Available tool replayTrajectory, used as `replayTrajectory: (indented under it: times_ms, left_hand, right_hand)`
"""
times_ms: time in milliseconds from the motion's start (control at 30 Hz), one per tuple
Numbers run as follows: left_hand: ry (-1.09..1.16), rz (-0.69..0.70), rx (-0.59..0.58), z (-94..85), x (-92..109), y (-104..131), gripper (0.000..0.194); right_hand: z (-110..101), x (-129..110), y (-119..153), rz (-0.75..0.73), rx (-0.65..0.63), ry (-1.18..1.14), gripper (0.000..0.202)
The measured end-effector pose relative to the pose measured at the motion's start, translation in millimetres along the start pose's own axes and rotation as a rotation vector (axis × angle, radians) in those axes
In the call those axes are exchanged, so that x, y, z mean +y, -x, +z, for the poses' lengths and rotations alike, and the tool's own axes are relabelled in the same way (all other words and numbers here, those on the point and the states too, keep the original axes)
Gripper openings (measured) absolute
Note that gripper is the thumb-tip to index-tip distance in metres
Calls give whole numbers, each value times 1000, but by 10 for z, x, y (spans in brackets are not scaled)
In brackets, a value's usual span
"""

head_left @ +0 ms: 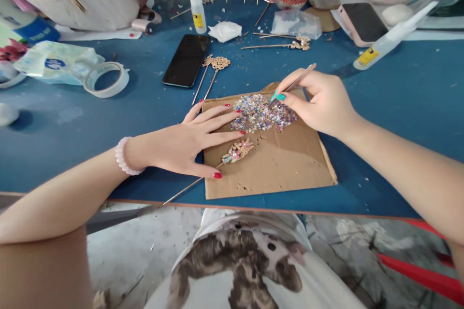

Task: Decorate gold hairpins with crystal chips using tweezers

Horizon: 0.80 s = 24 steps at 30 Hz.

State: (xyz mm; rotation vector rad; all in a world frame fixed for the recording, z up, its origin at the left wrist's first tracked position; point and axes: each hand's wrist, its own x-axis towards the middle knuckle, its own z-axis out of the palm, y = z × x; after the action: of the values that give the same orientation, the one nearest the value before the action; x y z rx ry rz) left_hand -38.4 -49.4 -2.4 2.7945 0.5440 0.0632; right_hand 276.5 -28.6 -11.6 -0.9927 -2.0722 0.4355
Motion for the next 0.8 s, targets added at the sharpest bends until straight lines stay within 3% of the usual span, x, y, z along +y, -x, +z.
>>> replayTrajectory:
  times_ms: [533,800]
  left_hand:
    - [-13,33,-16,-8,-4,-7,81]
    - [-28,38,-15,-13,6,-11,74]
  right_hand:
    - [7,60,15,-182,24,78,5]
    - [9,61,19,-204,21,108,3]
